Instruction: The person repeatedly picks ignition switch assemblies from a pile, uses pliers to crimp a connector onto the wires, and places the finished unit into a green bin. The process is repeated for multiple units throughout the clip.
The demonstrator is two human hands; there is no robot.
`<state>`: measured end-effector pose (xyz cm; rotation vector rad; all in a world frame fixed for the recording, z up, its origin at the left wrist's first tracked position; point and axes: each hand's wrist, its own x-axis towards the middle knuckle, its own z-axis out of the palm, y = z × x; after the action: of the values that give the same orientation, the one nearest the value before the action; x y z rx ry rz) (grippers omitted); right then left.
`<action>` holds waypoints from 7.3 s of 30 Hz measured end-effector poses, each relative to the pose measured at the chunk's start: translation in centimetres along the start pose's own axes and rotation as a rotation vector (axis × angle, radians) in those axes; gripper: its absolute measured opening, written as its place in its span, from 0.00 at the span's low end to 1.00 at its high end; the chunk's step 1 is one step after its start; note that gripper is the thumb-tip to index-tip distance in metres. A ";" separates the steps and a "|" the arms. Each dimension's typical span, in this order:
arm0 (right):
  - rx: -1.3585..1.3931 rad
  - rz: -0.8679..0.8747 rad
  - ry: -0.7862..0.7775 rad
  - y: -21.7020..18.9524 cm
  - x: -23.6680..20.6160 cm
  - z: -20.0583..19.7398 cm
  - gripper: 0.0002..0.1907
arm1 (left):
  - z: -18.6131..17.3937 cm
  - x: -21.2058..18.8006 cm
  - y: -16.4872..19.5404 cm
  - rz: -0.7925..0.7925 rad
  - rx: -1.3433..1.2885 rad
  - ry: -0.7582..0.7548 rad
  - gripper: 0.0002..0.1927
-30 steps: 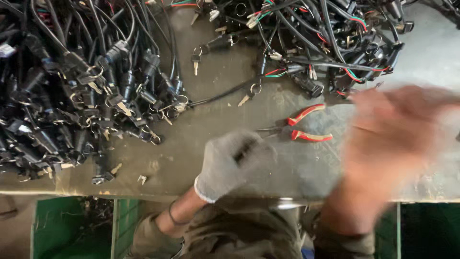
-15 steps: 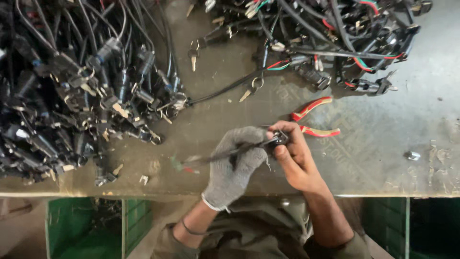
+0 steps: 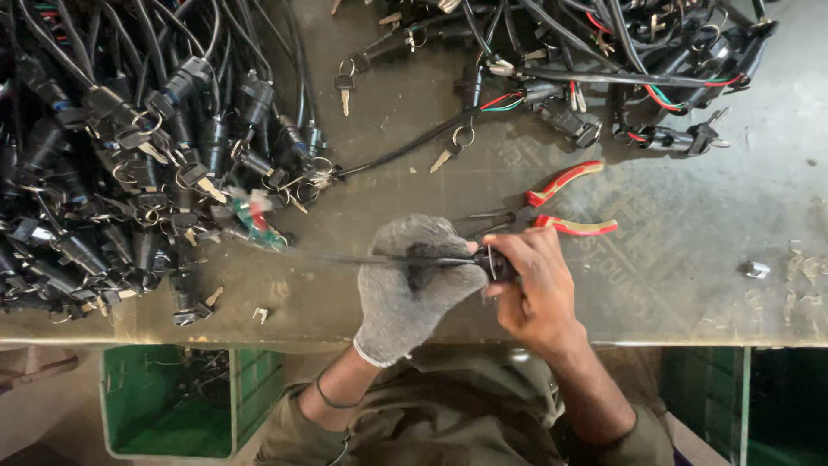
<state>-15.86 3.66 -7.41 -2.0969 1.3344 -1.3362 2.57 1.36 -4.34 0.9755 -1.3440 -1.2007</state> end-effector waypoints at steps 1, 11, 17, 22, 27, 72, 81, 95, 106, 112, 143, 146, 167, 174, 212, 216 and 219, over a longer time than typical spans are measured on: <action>-0.023 0.031 -0.040 -0.2 0.0 -0.1 0.23 | -0.1 0.1 -0.2 -0.060 -0.120 0.003 0.23; 0.263 0.439 -0.150 0.3 -1.4 0.0 0.22 | -0.4 3.4 1.2 -0.025 0.261 -0.285 0.12; 0.271 0.372 -0.099 1.1 -1.8 -0.3 0.17 | 0.4 3.5 2.0 -0.142 0.094 -0.290 0.16; 0.164 0.250 -0.094 0.9 -2.0 0.2 0.18 | 0.0 3.1 1.4 0.189 0.370 -0.232 0.18; 0.635 0.632 -0.081 1.3 -2.2 0.0 0.18 | 1.4 1.6 1.9 0.068 0.411 -0.203 0.17; 0.003 0.613 -0.170 5.7 -0.6 -4.5 0.21 | -2.0 0.5 -0.4 -0.204 -0.265 -0.255 0.15; 0.007 0.177 -0.122 -0.1 2.4 -2.4 0.17 | 1.4 -1.7 2.1 -0.328 -0.487 -0.233 0.28; -0.207 0.107 -0.261 2.9 2.6 -2.1 0.15 | -0.8 0.5 3.5 -0.227 0.078 -0.445 0.38; -0.407 0.306 -0.317 0.3 2.0 -1.8 0.15 | 0.4 -0.9 0.7 0.232 0.707 -0.158 0.35; -0.513 0.424 -0.304 0.2 1.2 -1.1 0.15 | 0.2 -0.1 -0.2 0.279 0.916 -0.151 0.30; -0.967 -0.013 -0.043 12.1 8.8 -11.2 0.12 | -8.0 5.7 8.3 0.412 0.860 0.223 0.28; -0.721 0.097 0.012 10.9 11.2 -12.0 0.06 | -3.7 3.9 4.6 0.360 0.819 -0.066 0.28; 1.356 0.524 0.419 -4.3 4.6 -3.8 0.11 | 1.8 -0.8 0.5 0.064 -0.007 -0.346 0.09; -0.001 0.071 0.182 -8.6 5.6 -4.9 0.05 | -1.2 0.0 1.8 -0.111 -0.229 -0.281 0.11; 0.575 0.404 -0.174 -0.9 -0.1 0.7 0.34 | -0.8 1.6 1.1 -0.324 -0.514 -0.198 0.16; 0.531 0.683 0.000 1.0 -4.2 1.9 0.20 | 0.9 0.5 0.0 -0.349 -0.449 0.007 0.14; 1.014 0.686 -0.046 2.5 -4.3 0.6 0.21 | 0.6 -0.1 -0.4 -0.378 -0.493 -0.086 0.14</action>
<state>-17.29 5.89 -11.70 -0.8763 0.8947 -1.2256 2.00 1.49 -4.72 0.8411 -0.8754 -1.7745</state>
